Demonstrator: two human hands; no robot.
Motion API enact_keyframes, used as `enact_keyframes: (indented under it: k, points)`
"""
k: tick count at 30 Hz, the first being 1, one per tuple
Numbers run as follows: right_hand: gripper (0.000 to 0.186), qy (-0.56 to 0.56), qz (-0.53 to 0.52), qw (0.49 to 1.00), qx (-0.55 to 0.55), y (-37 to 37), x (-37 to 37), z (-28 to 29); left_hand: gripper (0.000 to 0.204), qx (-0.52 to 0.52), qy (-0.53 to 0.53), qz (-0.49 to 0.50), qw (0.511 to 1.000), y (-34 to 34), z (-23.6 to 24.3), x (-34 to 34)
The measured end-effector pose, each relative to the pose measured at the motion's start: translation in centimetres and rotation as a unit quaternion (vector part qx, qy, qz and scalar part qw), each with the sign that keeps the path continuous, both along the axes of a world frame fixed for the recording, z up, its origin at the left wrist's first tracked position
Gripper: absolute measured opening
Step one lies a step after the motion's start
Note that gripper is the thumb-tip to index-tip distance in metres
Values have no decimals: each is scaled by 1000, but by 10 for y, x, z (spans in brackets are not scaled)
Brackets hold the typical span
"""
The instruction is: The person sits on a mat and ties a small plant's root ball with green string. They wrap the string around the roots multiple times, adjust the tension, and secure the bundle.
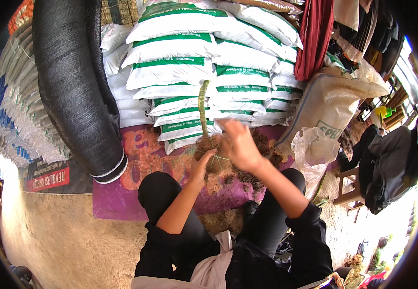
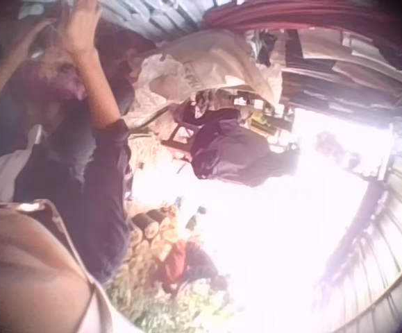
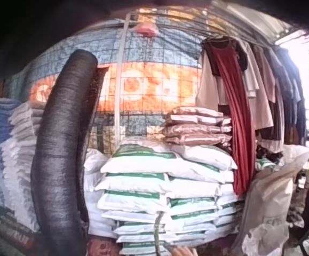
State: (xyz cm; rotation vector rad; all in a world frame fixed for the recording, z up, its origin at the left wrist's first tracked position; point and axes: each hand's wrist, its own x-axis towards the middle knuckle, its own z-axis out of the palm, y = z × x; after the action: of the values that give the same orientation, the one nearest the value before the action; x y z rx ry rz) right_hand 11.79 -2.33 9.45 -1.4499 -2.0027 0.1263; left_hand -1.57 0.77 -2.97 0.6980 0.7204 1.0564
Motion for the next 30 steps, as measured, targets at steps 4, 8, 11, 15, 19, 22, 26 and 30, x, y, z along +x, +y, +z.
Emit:
enact_keyframes:
  k: [4, 8, 11, 15, 19, 22, 26, 30]
  points:
    - [45, -93, 8, 996, 5, -16, -8, -34, 42, 61, -27, -12, 998, -1, -7, 3]
    - [49, -22, 13, 996, -84, -5, 1, -42, 41, 21, -27, 21, 999, -6, -3, 11]
    - [49, 216, 19, 973, -80, 5, 16, -53, 42, 50, -25, -17, 998, -14, 13, 6]
    - [71, 448, 12, 883, -142, -11, 21, -66, 41, 32, -4, -24, 999, -24, 22, -2]
    - [79, 470, 42, 857, -206, -29, 14, -75, 44, -14, -37, -55, 998, -42, 25, -6]
    - [74, 526, 59, 814, -239, -39, 9, -78, 46, 19, 29, -30, 999, -59, 29, -8]
    - [68, 596, 110, 759, -236, -45, 8, -86, 53, 106, 91, -13, 990, -72, 34, -5]
    - [61, 640, 131, 728, -209, -52, 14, -88, 65, 173, 156, -39, 972, -80, 52, -5]
